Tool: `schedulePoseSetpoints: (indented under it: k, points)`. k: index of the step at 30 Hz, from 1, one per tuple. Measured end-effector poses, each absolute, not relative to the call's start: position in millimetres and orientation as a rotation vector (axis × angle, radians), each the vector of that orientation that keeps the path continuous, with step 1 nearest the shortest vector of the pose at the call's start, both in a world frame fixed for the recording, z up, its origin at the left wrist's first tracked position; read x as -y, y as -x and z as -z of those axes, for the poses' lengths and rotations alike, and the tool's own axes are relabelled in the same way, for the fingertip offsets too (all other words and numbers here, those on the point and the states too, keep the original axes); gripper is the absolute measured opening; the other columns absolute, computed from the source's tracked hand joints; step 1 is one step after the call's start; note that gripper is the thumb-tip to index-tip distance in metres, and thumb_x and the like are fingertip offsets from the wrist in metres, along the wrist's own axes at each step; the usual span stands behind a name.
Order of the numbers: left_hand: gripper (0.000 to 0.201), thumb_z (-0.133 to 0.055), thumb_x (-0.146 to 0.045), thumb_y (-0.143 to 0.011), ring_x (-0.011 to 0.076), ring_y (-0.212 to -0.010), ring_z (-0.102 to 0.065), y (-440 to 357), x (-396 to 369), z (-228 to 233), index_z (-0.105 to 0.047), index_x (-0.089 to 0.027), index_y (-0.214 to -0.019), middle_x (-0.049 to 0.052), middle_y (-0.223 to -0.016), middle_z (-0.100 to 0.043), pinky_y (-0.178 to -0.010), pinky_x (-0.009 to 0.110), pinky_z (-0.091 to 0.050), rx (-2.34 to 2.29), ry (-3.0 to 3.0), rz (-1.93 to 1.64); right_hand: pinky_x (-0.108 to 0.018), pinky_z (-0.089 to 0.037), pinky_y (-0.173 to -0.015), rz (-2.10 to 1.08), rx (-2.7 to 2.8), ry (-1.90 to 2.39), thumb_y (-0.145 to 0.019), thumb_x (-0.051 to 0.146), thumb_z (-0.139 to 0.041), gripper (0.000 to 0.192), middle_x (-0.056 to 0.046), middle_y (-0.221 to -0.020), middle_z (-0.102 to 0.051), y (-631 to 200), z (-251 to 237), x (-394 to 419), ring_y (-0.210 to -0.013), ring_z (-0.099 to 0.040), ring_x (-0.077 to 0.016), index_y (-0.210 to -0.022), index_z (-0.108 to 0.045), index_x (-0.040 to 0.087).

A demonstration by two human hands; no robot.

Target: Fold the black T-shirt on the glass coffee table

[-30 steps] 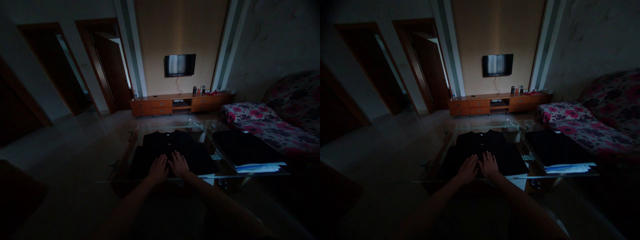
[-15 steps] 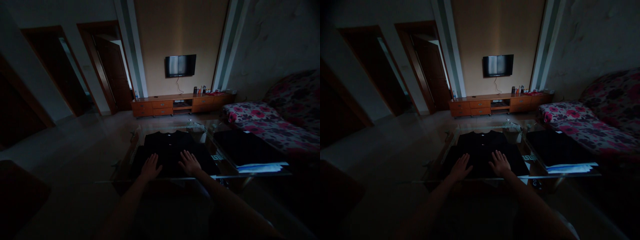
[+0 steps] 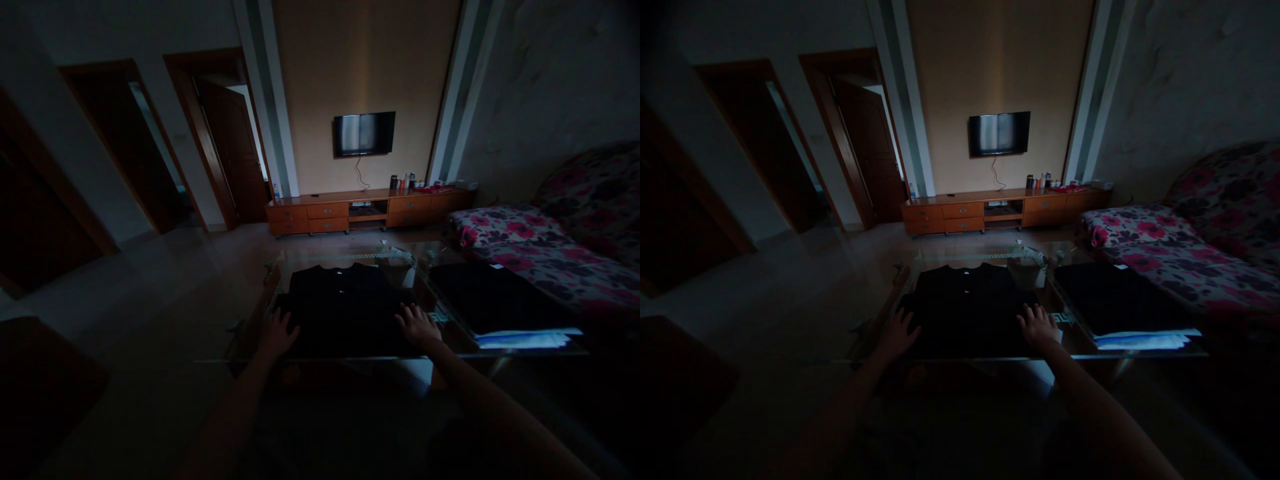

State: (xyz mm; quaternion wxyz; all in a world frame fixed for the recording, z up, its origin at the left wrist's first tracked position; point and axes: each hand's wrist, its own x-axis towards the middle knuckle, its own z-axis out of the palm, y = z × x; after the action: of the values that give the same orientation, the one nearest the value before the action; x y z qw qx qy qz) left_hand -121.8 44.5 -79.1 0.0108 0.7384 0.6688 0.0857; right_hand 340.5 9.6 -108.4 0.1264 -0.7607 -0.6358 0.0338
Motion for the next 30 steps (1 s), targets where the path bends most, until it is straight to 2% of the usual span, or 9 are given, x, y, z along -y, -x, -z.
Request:
schedulePoseSetpoints:
  k: [3, 5, 8, 11, 13, 16, 20, 25, 30]
  points:
    - [0.062, -0.045, -0.056, -0.094, 0.0458, -0.139, -0.043, 111, -45, 69, -0.056, -0.02, -0.143, 0.023, -0.15, -0.05, -0.109, 0.063, -0.034, -2.243, -2.162, -0.298, -0.062, -0.023, -0.116, -0.012, 1.752, 2.342, -0.101, 0.051, -0.034, 0.056, -0.022, -0.14, -0.058, -324, 90, -12, -0.132, -0.052, -0.0367, -0.137, -0.059, 0.016]
    - [0.059, -0.04, -0.053, -0.097, 0.0476, -0.137, -0.044, 96, -48, 65, -0.059, -0.017, -0.139, 0.025, -0.145, -0.053, -0.107, 0.066, -0.033, -2.325, -2.127, -0.345, -0.063, -0.014, -0.118, 0.076, 1.649, 2.422, -0.101, 0.052, -0.034, 0.057, -0.025, -0.134, -0.061, -302, 78, -17, -0.129, -0.054, -0.0389, -0.131, -0.063, 0.012]
    - [0.058, -0.033, -0.047, -0.1, 0.0449, -0.144, -0.036, 59, -55, 64, -0.057, -0.011, -0.139, 0.026, -0.152, -0.046, -0.113, 0.064, -0.028, -2.243, -2.282, -0.419, -0.058, -0.01, -0.121, 0.059, 1.713, 2.277, -0.102, 0.056, -0.03, 0.071, -0.029, -0.155, -0.04, -251, 61, -31, -0.147, -0.033, -0.0416, -0.14, -0.056, 0.003]
    - [0.062, -0.034, -0.046, -0.1, 0.0352, -0.152, -0.027, 15, -63, 71, -0.045, -0.012, -0.151, 0.019, -0.163, -0.035, -0.122, 0.053, -0.021, -1.807, -2.541, -0.351, -0.05, -0.009, -0.124, -0.299, 2.058, 1.794, -0.104, 0.056, -0.022, 0.078, -0.024, -0.167, -0.02, -191, 53, -45, -0.155, -0.015, -0.0368, -0.156, -0.034, -0.001]
    - [0.068, -0.042, -0.043, -0.097, 0.031, -0.155, -0.021, -8, -67, 78, -0.031, -0.017, -0.16, 0.012, -0.168, -0.027, -0.125, 0.048, -0.017, -1.564, -2.642, -0.211, -0.042, -0.013, -0.125, -0.386, 2.168, 1.658, -0.105, 0.058, -0.017, 0.077, -0.016, -0.169, -0.02, -157, 54, -50, -0.156, -0.016, -0.0298, -0.16, -0.028, 0.005]
    - [0.074, -0.046, -0.039, -0.095, 0.0289, -0.157, -0.015, -25, -70, 87, -0.023, -0.019, -0.163, 0.009, -0.17, -0.018, -0.127, 0.046, -0.01, -1.382, -2.712, -0.031, -0.041, -0.013, -0.125, -0.467, 2.234, 1.619, -0.105, 0.056, -0.013, 0.074, -0.014, -0.168, -0.022, -132, 63, -53, -0.156, -0.017, -0.0271, -0.159, -0.031, 0.009]
    - [0.075, -0.041, -0.05, -0.097, 0.0273, -0.157, -0.015, -20, -68, 87, -0.02, -0.022, -0.164, 0.007, -0.171, -0.016, -0.127, 0.048, -0.011, -1.403, -2.699, -0.02, -0.044, -0.007, -0.126, -0.503, 2.26, 1.665, -0.103, 0.061, -0.018, 0.075, -0.011, -0.169, -0.017, -154, 75, -56, -0.157, -0.014, -0.0255, -0.161, -0.028, 0.014]
    - [0.076, -0.027, -0.06, -0.1, 0.0263, -0.157, -0.018, 29, -80, 82, -0.026, -0.016, -0.162, 0.01, -0.169, -0.02, -0.126, 0.048, -0.016, -1.846, -2.484, -0.144, -0.049, -0.001, -0.126, -0.325, 2.16, 2.031, -0.102, 0.061, -0.026, 0.073, -0.005, -0.171, -0.01, -244, 86, -60, -0.158, -0.007, -0.026, -0.163, -0.023, 0.022]
    - [0.076, -0.029, -0.06, -0.1, 0.0278, -0.155, -0.024, 106, -101, 83, -0.03, -0.014, -0.16, 0.012, -0.168, -0.023, -0.124, 0.048, -0.021, -2.079, -2.381, -0.123, -0.044, -0.014, -0.126, -0.146, 2.058, 2.255, -0.103, 0.056, -0.024, 0.073, -0.008, -0.171, -0.013, -328, 97, -56, -0.157, -0.014, -0.0251, -0.164, -0.021, 0.014]
